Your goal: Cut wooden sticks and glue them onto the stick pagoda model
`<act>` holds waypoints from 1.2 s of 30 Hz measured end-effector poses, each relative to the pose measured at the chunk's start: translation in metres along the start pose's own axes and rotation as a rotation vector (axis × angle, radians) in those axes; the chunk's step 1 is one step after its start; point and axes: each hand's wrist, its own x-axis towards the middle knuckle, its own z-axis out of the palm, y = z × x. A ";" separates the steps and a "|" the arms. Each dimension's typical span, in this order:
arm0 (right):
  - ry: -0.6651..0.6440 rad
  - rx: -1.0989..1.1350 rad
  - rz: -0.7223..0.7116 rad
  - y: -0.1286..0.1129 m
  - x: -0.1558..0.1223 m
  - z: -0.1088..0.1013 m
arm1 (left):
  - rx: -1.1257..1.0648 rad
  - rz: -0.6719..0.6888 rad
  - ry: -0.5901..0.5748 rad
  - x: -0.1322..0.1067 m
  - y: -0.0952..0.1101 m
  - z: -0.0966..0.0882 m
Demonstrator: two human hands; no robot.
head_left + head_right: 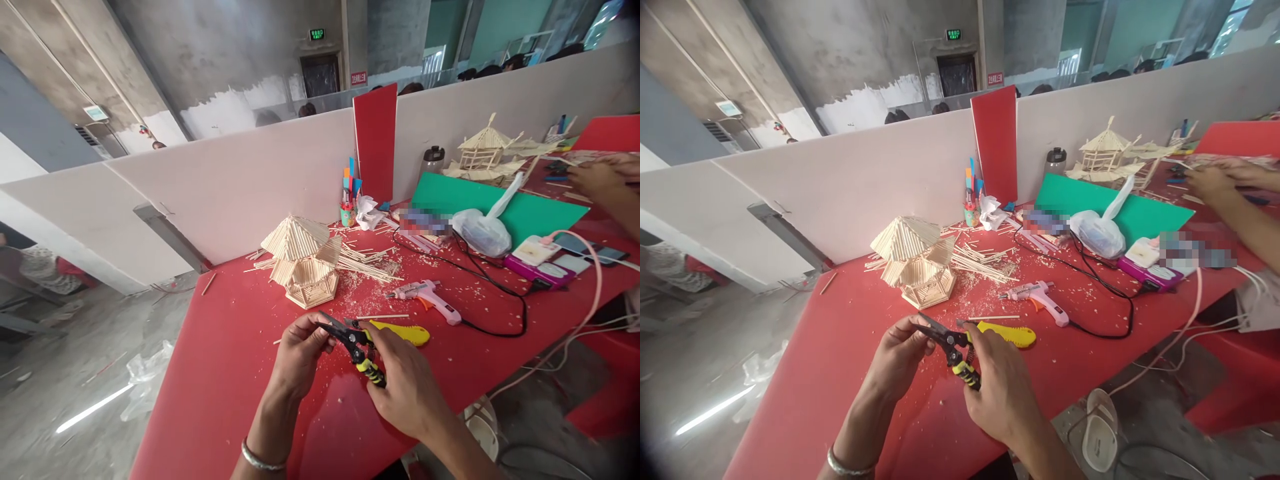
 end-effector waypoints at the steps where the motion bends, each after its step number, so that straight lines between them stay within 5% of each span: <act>1: -0.011 0.002 -0.008 0.001 0.000 -0.002 | 0.004 -0.005 -0.004 0.000 0.001 0.000; 10: -0.097 0.068 -0.026 0.008 0.001 -0.016 | 0.040 -0.004 -0.024 -0.002 0.001 0.002; 25: -0.113 0.101 0.018 0.002 0.002 -0.011 | -0.004 -0.014 0.011 0.002 -0.002 -0.002; 36: 0.088 0.033 -0.004 -0.003 -0.001 0.010 | -0.275 -0.064 0.105 0.004 -0.003 0.000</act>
